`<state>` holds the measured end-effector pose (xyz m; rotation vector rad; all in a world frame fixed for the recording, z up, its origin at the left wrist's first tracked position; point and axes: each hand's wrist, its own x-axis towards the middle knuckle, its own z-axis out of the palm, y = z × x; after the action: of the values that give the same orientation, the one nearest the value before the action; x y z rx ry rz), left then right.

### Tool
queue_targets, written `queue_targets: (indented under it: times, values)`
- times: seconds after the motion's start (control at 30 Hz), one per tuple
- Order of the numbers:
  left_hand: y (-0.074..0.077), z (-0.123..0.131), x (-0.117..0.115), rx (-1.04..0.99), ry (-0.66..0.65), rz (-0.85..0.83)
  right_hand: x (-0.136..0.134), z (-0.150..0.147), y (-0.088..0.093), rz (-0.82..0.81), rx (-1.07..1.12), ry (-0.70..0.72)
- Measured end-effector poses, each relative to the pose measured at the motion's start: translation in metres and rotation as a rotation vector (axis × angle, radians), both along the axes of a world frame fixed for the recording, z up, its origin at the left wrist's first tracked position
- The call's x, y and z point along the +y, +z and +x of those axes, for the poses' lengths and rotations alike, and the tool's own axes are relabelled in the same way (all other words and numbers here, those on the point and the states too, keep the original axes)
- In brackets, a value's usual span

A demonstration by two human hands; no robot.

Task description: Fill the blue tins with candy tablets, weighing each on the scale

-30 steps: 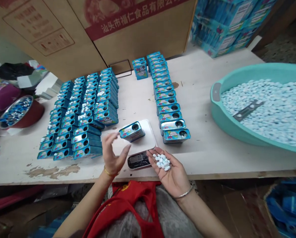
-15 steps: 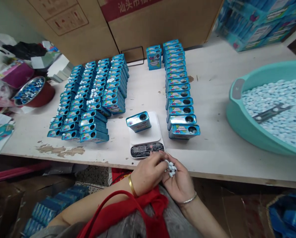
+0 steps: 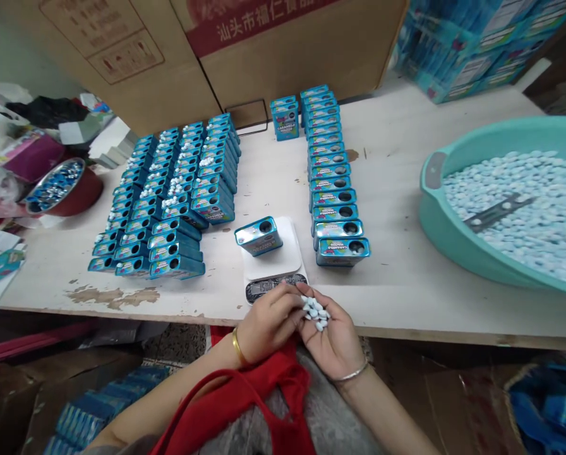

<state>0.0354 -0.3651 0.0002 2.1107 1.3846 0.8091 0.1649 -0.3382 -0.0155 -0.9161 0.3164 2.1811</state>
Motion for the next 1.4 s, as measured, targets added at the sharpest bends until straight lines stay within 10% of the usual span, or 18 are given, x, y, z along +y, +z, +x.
queue_targets:
  times: [0.23, 0.4, 0.7, 0.97, 1.4]
  values:
    - [0.045, -0.043, 0.055, -0.41, 0.262, -0.034, 0.03, -0.026, 0.027, 0.109, 0.062, -0.035]
    - [0.052, -0.066, 0.09, -0.191, 0.318, -0.003, 0.036, -0.028, 0.023, 0.111, 0.072, -0.025]
    - [0.078, -0.09, 0.063, 0.064, 0.395, 0.298, 0.023, 0.007, -0.002, 0.022, -0.063, -0.054]
    - [0.056, -0.109, 0.041, -0.011, 0.557, 0.209, 0.016, 0.028, -0.029, -0.014, -0.214, 0.023]
    - [0.041, -0.084, 0.044, 0.201, 0.43, 0.223, 0.017, 0.032, -0.02, 0.072, -0.124, 0.145]
